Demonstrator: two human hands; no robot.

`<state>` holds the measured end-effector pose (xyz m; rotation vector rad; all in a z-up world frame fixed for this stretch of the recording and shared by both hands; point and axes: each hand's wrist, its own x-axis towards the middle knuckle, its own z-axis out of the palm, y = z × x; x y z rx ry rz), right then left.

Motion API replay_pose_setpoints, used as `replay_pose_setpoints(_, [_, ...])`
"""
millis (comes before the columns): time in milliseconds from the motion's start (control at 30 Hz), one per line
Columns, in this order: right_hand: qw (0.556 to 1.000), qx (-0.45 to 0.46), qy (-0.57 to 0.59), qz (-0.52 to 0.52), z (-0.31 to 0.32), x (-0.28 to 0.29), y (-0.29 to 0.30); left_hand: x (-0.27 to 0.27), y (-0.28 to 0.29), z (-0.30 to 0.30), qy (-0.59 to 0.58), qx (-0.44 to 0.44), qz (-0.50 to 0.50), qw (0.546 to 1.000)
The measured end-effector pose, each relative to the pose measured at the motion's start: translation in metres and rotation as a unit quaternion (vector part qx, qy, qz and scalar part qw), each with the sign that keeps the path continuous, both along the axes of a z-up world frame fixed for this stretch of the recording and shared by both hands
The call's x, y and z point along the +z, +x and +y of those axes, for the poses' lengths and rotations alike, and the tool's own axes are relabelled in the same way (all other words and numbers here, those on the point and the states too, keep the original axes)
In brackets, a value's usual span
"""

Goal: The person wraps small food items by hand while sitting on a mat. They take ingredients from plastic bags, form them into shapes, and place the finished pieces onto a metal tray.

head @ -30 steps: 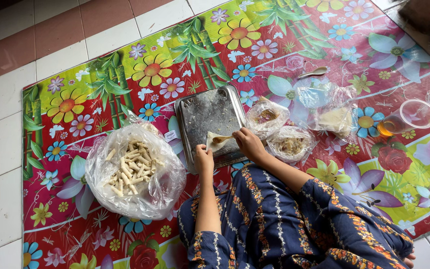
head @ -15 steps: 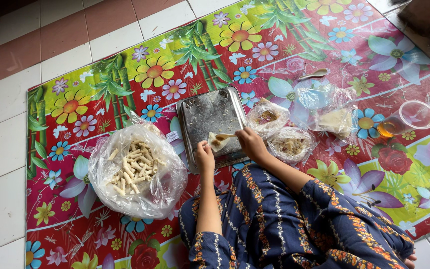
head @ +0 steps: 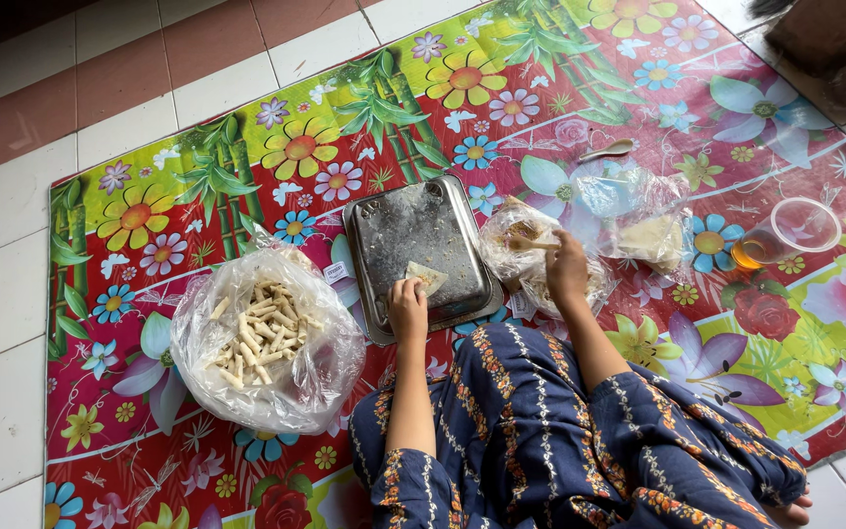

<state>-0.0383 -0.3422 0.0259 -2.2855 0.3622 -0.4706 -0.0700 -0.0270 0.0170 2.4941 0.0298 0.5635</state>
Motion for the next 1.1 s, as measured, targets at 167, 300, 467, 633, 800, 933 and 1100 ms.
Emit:
replay_pose_setpoints(167, [0.974, -0.012, -0.2, 0.109, 0.031, 0.035, -0.01, -0.001, -0.001, 0.002, 0.011, -0.023, -0.023, 0.999])
replay_pose_setpoints(300, [0.955, -0.032, -0.28, 0.092, 0.041, 0.053, -0.001, 0.003, -0.004, 0.001, 0.027, -0.023, -0.018, 0.999])
replay_pose_setpoints(467, [0.938, -0.013, -0.252, 0.24, 0.034, 0.042, 0.013, 0.007, -0.008, 0.002, 0.02, -0.021, -0.001, 1.0])
replay_pose_setpoints(633, [0.912, 0.174, -0.303, 0.218, 0.088, 0.022, 0.024, 0.006, -0.009, 0.007, 0.012, -0.024, -0.01, 1.0])
replay_pose_setpoints(800, [0.901, 0.258, -0.269, 0.22, 0.159, 0.019, 0.036, 0.009, -0.014, 0.006, 0.024, -0.024, -0.012, 0.999])
replay_pose_setpoints(933, [0.946, 0.268, -0.151, 0.103, 0.165, 0.009, 0.029, 0.018, -0.02, 0.009, 0.01, -0.031, 0.009, 0.999])
replay_pose_setpoints(1100, [0.926, 0.373, -0.011, 0.057, 0.163, -0.012, 0.04, 0.027, -0.019, 0.003, 0.032, -0.018, 0.017, 0.999])
